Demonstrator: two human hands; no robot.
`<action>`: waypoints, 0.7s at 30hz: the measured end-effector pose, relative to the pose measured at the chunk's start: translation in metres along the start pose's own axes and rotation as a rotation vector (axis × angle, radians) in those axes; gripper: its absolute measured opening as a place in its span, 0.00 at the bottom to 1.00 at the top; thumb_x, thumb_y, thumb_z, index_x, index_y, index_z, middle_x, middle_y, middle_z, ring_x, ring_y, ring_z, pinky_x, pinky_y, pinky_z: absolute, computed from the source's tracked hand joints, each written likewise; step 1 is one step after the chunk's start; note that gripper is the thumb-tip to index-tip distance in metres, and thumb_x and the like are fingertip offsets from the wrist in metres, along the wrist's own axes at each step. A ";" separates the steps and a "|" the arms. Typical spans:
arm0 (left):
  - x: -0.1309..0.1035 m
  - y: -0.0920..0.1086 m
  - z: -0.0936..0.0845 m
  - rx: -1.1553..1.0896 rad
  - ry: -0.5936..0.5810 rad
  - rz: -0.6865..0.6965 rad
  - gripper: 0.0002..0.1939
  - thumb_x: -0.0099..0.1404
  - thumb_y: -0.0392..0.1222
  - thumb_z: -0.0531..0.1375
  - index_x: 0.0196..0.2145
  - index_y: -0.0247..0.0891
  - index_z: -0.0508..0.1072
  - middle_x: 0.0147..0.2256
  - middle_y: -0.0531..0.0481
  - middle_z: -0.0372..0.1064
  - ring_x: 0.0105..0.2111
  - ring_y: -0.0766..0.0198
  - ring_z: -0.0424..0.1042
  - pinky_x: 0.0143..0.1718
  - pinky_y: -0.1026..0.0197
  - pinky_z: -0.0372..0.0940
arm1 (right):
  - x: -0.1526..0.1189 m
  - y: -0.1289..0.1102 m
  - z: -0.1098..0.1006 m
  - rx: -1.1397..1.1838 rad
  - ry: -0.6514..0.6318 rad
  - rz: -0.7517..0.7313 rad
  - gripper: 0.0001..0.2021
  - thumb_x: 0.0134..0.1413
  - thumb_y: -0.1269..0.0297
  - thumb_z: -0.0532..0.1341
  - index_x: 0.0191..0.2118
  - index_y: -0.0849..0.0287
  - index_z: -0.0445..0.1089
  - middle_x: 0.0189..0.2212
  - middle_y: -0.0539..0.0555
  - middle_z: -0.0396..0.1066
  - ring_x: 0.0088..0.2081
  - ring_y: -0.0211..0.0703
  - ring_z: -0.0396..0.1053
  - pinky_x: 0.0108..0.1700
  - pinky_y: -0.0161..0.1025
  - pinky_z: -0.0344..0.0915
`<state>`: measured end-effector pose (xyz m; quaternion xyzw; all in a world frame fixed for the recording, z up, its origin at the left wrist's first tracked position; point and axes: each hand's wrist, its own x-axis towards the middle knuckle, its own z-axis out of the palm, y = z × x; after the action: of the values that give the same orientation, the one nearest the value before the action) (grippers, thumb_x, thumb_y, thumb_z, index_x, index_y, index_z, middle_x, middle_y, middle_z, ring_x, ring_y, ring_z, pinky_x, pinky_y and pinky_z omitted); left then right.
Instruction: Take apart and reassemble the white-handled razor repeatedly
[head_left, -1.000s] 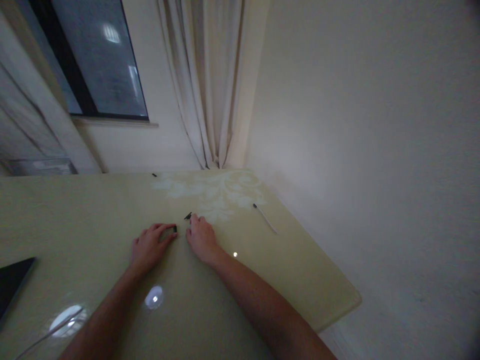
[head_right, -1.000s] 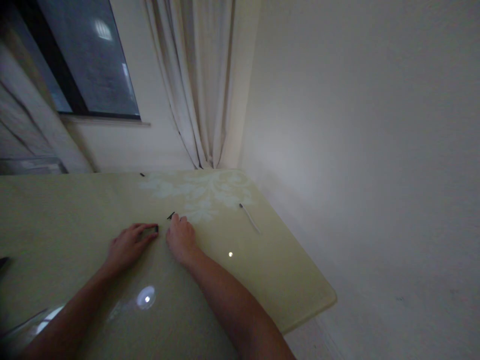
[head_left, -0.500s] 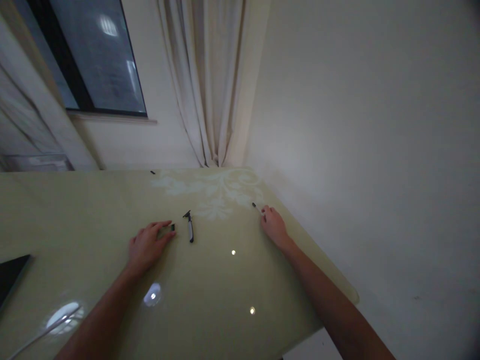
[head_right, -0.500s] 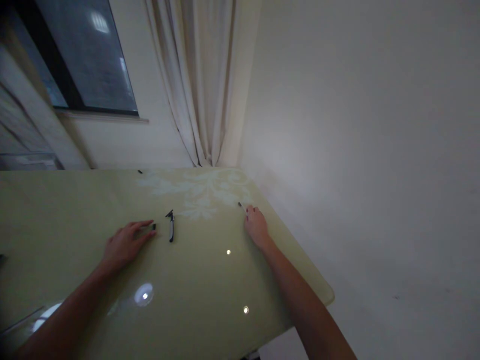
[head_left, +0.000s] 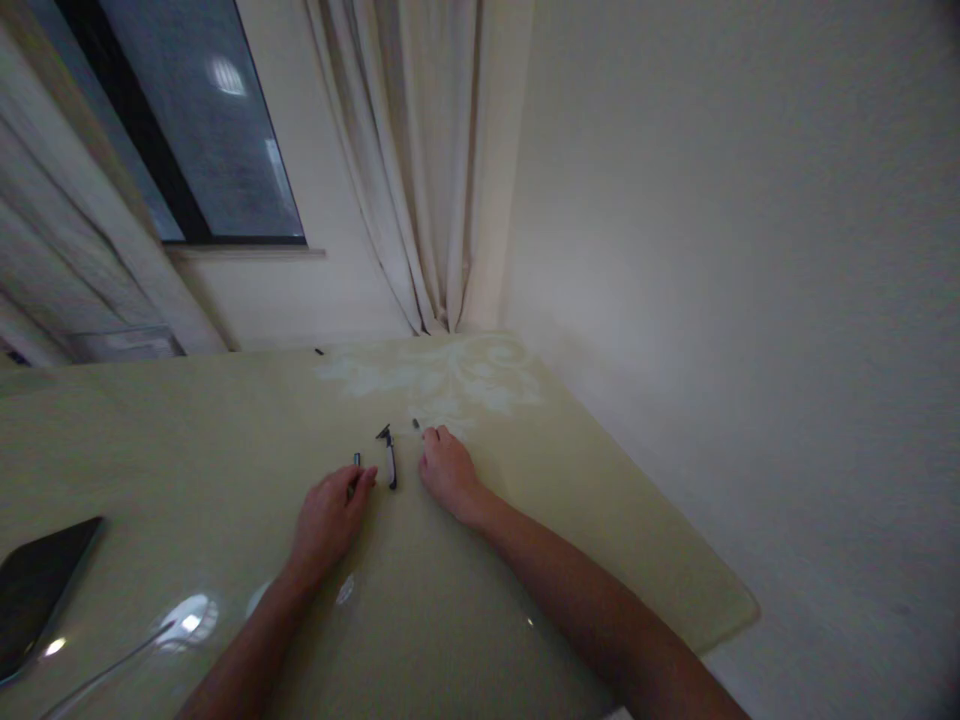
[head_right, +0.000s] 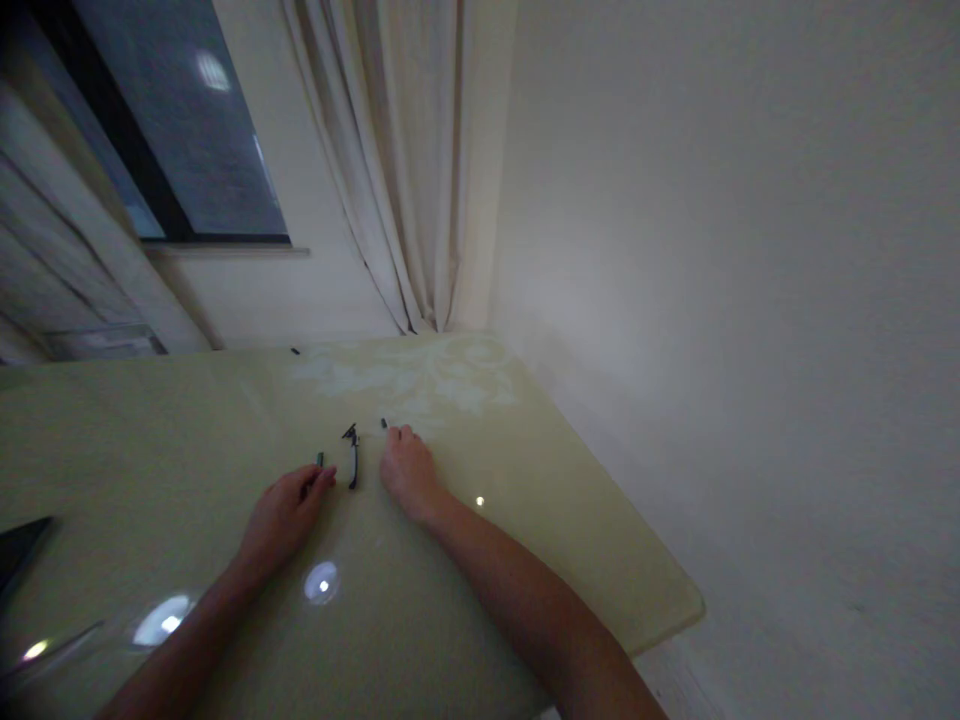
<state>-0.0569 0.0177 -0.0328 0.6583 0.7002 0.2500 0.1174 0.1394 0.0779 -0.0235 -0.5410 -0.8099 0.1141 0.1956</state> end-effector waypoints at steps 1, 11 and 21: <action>0.000 0.002 -0.001 0.023 -0.017 -0.004 0.23 0.74 0.56 0.48 0.33 0.41 0.73 0.33 0.44 0.77 0.34 0.55 0.74 0.35 0.59 0.60 | -0.002 0.000 0.001 0.010 0.003 -0.003 0.17 0.63 0.75 0.56 0.56 0.65 0.70 0.50 0.66 0.71 0.49 0.52 0.72 0.50 0.44 0.67; -0.001 0.007 -0.004 0.085 -0.059 0.010 0.23 0.76 0.55 0.46 0.34 0.41 0.72 0.34 0.44 0.76 0.35 0.54 0.74 0.36 0.58 0.59 | -0.004 0.011 -0.021 0.241 0.119 0.044 0.15 0.61 0.65 0.64 0.53 0.61 0.74 0.44 0.58 0.73 0.38 0.43 0.71 0.45 0.40 0.66; -0.010 0.051 -0.004 0.386 -0.119 0.002 0.31 0.71 0.68 0.48 0.35 0.37 0.74 0.38 0.37 0.77 0.40 0.44 0.77 0.39 0.51 0.64 | -0.050 0.064 -0.035 0.578 0.126 0.047 0.08 0.60 0.68 0.64 0.44 0.61 0.77 0.27 0.49 0.71 0.29 0.38 0.68 0.35 0.35 0.62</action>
<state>-0.0142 0.0075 -0.0052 0.6828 0.7264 0.0720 0.0302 0.2252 0.0557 -0.0274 -0.4876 -0.7172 0.3110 0.3887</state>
